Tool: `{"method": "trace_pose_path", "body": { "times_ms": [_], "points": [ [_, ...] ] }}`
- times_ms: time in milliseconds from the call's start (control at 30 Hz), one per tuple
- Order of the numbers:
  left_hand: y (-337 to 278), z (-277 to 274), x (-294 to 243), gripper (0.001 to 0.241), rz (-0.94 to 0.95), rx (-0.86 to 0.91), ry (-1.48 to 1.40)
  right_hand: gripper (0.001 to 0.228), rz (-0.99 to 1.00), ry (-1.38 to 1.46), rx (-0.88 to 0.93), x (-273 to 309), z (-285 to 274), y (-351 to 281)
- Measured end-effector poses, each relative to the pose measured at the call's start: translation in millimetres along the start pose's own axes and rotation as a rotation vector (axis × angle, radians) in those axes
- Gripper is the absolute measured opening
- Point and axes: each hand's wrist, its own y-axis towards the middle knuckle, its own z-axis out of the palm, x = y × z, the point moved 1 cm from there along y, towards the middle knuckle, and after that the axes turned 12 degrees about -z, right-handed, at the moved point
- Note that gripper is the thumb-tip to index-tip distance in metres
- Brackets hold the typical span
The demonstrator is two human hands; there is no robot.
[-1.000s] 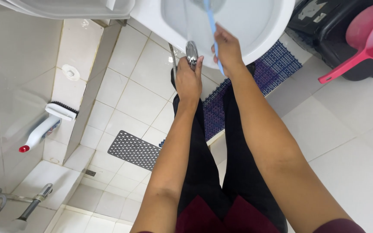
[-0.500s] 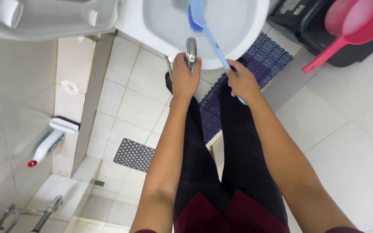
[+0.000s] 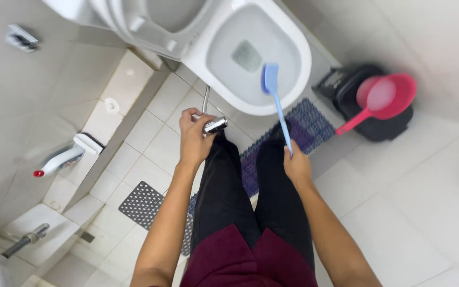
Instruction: The person fills a pink scoop with water from a sink and pours it into the toilet bowl. They scrub the inside of the bowl with a blue toilet brush, then rinse the bowl using a handheld bidet sprayer. Finally, the person wipes the toilet seat and rim with a purple cloth.
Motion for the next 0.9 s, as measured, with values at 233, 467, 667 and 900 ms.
{"method": "trace_pose_path", "body": {
  "times_ms": [233, 467, 667, 900],
  "points": [
    [-9, -121, 31, 0.034, 0.101, -0.346, 0.198, 0.043, -0.153, -0.087, -0.012, 35, -1, 14],
    [44, -213, 102, 0.033, 0.118, -0.475, 0.197, 0.044, -0.195, -0.058, 0.163, 148, -10, -10],
    [135, -279, 167, 0.038, 0.190, -0.507, 0.193, 0.044, -0.069, -0.028, 0.258, 212, 13, -42],
    [198, -332, 178, 0.030, 0.200, -0.446, 0.368, 0.043, -0.085, -0.064, 0.240, 215, 19, -53]
  ]
}}
